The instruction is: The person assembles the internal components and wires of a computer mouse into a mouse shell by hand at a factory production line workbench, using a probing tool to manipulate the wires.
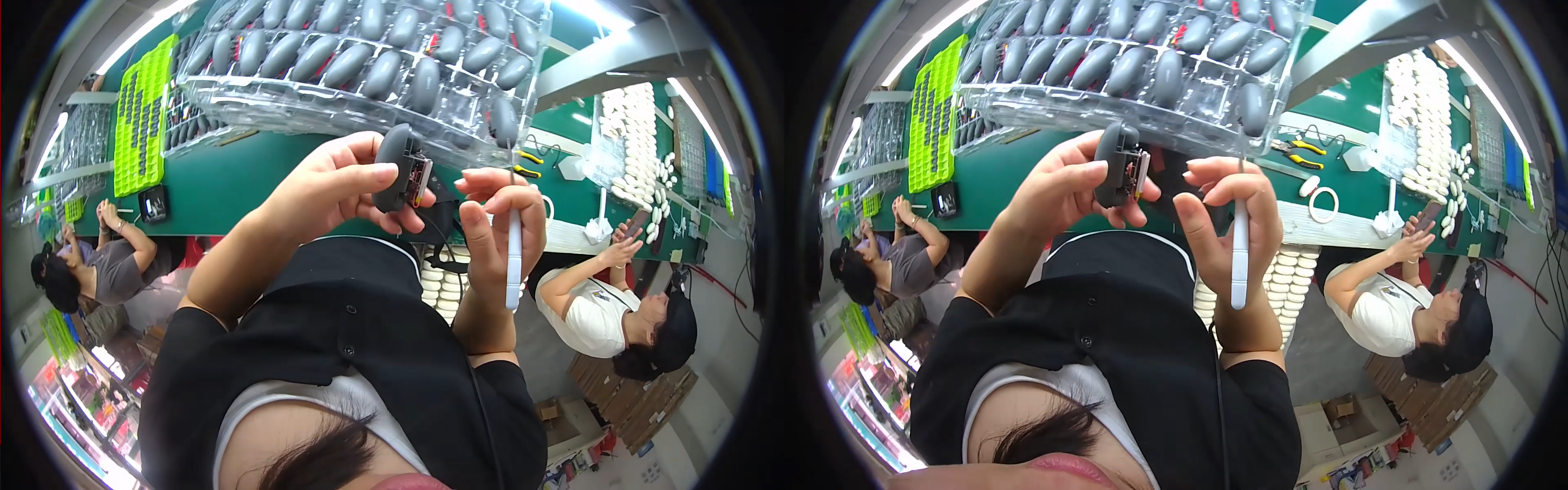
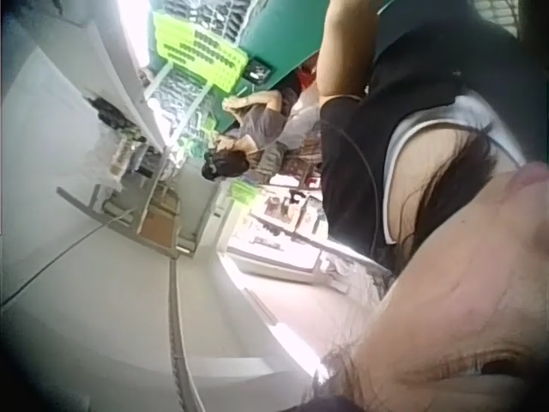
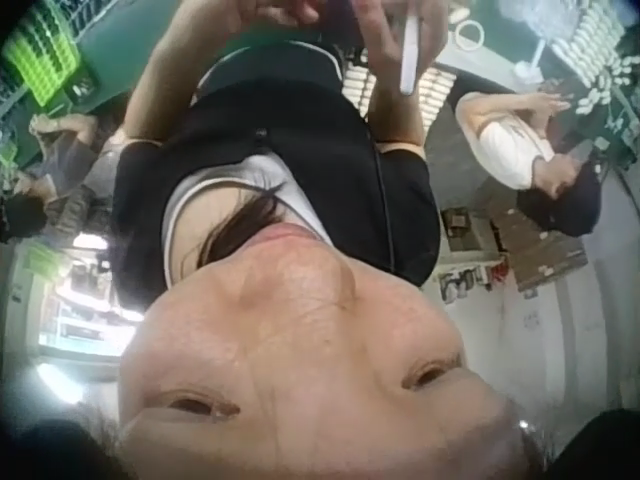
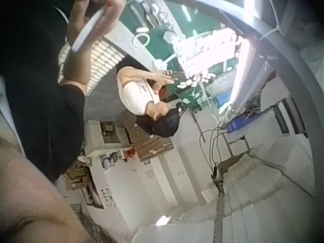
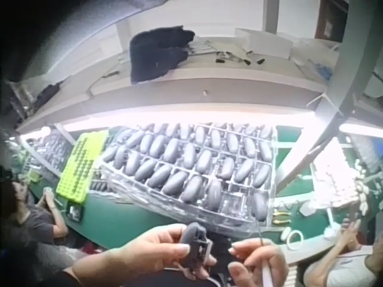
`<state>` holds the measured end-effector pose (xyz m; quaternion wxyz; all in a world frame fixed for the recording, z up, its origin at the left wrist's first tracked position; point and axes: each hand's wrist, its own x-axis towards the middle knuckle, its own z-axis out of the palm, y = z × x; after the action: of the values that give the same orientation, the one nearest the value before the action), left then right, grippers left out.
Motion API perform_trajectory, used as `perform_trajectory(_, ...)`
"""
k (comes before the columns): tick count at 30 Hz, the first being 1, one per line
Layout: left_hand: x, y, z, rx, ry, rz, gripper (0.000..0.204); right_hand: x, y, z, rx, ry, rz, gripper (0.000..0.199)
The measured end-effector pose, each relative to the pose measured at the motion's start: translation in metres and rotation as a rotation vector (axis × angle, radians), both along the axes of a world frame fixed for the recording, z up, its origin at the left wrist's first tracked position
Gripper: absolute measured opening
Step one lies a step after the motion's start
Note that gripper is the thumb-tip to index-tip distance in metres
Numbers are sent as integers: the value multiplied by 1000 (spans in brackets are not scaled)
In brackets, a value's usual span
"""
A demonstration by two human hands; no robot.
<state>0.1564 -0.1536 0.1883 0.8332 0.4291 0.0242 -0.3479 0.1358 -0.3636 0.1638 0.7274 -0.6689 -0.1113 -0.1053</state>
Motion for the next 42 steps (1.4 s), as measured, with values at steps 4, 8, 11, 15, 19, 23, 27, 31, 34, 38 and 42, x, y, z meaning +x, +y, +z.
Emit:
perform_trajectory(4,-17,12,-15,-74,104,16,33,-9,16,-6,39,130,145,23)
perform_trajectory(8,-33,21,-20,-10,107,37,32,-16,24,-15,-10,142,230,24)
perform_trajectory(11,-38,24,-21,10,121,5,31,-21,27,-17,-37,164,249,24)
perform_trajectory(15,-42,24,-26,40,177,-15,34,-28,30,-19,-24,220,243,24)
perform_trajectory(19,-42,25,-27,32,213,-40,38,-31,31,-22,-33,227,242,25)
perform_trajectory(23,-43,25,-29,23,220,-37,39,-32,31,-20,-31,238,241,25)
perform_trajectory(27,-44,23,-29,19,210,-20,37,-32,30,-19,-35,228,238,21)
perform_trajectory(31,-48,25,-36,16,147,48,34,-30,26,-23,200,260,201,51)
perform_trajectory(34,-52,23,-30,157,4,67,43,-30,18,-21,293,288,277,64)
perform_trajectory(38,-54,24,-30,140,-20,63,43,-28,13,-29,417,182,405,47)
perform_trajectory(42,-55,22,-29,184,-140,88,47,-29,20,-30,421,233,422,46)
